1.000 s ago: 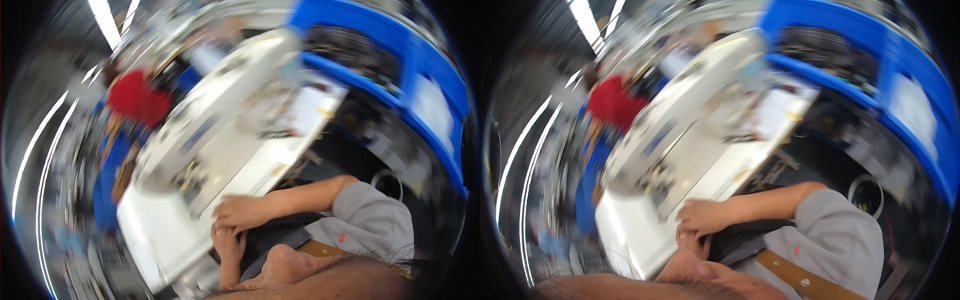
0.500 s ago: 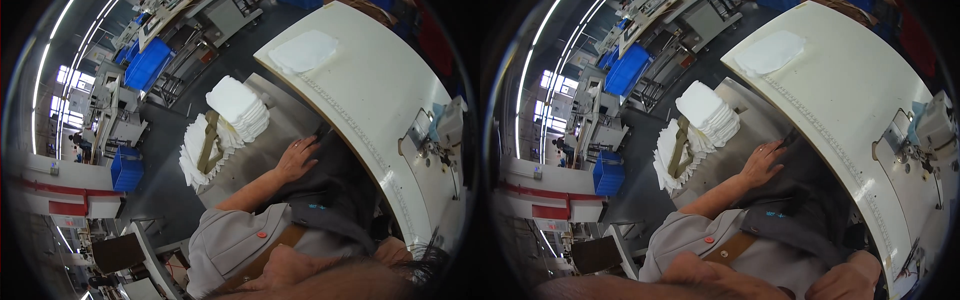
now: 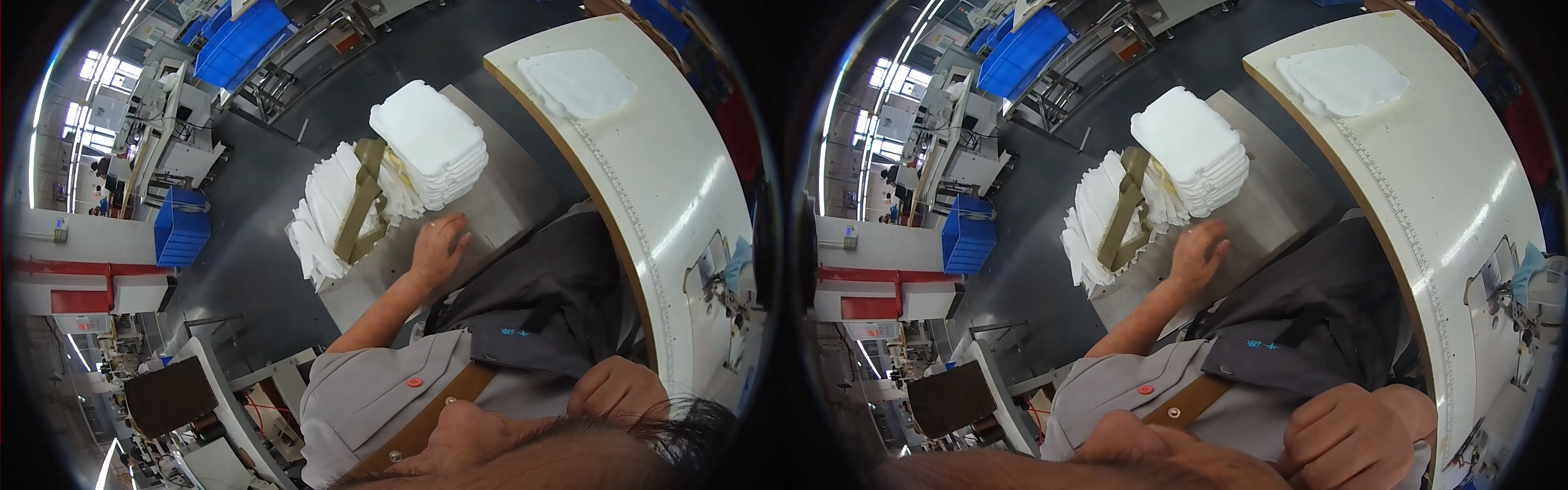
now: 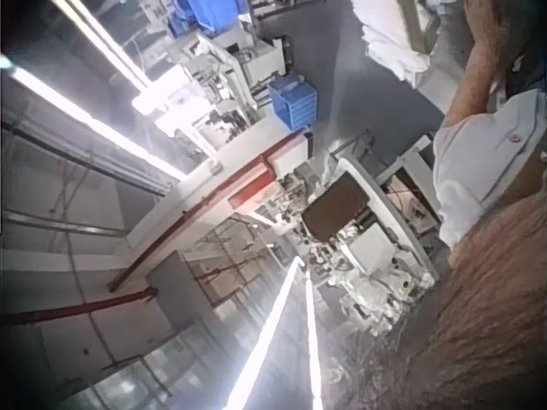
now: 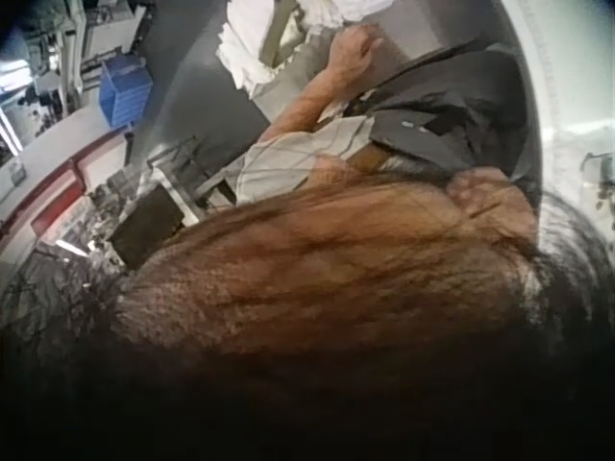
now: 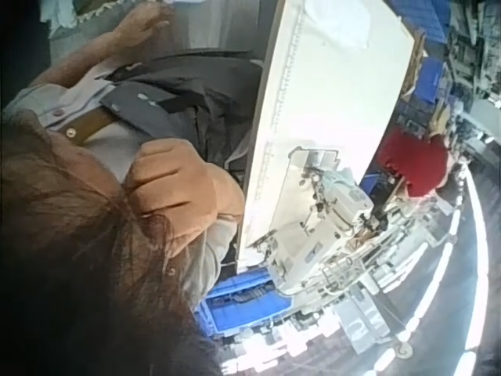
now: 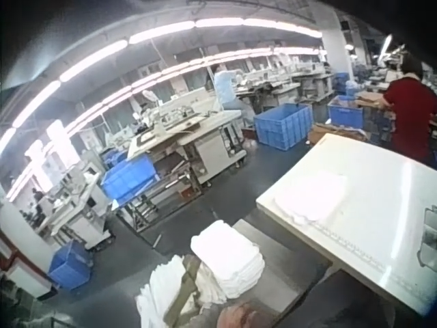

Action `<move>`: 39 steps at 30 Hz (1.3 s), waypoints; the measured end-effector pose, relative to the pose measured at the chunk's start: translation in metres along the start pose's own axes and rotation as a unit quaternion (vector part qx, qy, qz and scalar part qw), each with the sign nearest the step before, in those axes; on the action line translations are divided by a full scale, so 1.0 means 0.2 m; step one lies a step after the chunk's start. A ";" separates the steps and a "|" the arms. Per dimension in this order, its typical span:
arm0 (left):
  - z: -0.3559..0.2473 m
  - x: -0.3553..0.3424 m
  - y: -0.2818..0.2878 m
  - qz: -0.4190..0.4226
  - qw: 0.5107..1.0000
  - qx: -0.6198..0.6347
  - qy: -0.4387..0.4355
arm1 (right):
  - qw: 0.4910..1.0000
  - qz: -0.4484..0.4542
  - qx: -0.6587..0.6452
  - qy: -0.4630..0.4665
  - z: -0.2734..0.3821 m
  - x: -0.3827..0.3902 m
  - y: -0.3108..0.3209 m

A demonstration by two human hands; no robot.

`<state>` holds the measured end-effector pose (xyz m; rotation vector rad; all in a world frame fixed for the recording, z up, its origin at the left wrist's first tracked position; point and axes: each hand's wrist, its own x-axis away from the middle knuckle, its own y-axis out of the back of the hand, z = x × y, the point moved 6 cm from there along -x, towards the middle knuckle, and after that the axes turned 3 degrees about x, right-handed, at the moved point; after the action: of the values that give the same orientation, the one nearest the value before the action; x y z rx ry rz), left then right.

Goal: Sewing small white fabric pieces using an industrial sewing machine.

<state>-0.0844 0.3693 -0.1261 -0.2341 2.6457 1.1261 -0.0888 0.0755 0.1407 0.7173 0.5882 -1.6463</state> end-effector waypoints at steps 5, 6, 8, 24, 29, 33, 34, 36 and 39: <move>0.07 -0.09 0.40 -0.131 0.958 -0.253 0.033 | 1.000 -0.003 -0.005 -0.015 -0.12 -0.06 -0.03; 0.10 -0.09 0.48 -0.148 0.945 -0.289 0.047 | 1.000 -0.004 -0.007 -0.017 -0.13 -0.07 -0.04; 0.22 -0.05 0.58 -0.159 0.919 -0.348 0.092 | 1.000 -0.002 -0.012 -0.018 -0.15 -0.09 -0.07; -0.01 0.12 0.20 -0.039 0.988 -0.126 0.087 | 0.999 0.006 -0.029 -0.044 -0.23 -0.15 -0.23; -0.01 0.20 0.30 -0.083 0.990 0.002 0.118 | 0.998 0.009 -0.034 -0.057 -0.27 -0.17 -0.26; 0.30 0.31 0.73 -0.400 0.908 -0.062 0.103 | 0.997 0.006 -0.036 -0.066 -0.28 -0.17 -0.29; 0.42 0.36 0.84 -0.439 0.889 -0.051 0.115 | 0.997 0.003 -0.033 -0.069 -0.28 -0.18 -0.31; 0.71 0.55 1.04 -0.495 0.832 -0.079 0.237 | 0.997 0.003 -0.033 -0.071 -0.26 -0.20 -0.34; 0.98 0.78 1.16 -0.429 0.778 -0.182 0.421 | 0.997 -0.001 -0.035 -0.075 -0.28 -0.22 -0.37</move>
<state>-0.2567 0.6637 -0.1454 -2.1955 2.2563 1.3003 -0.1478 0.1583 0.1349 0.5374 0.5365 -1.6569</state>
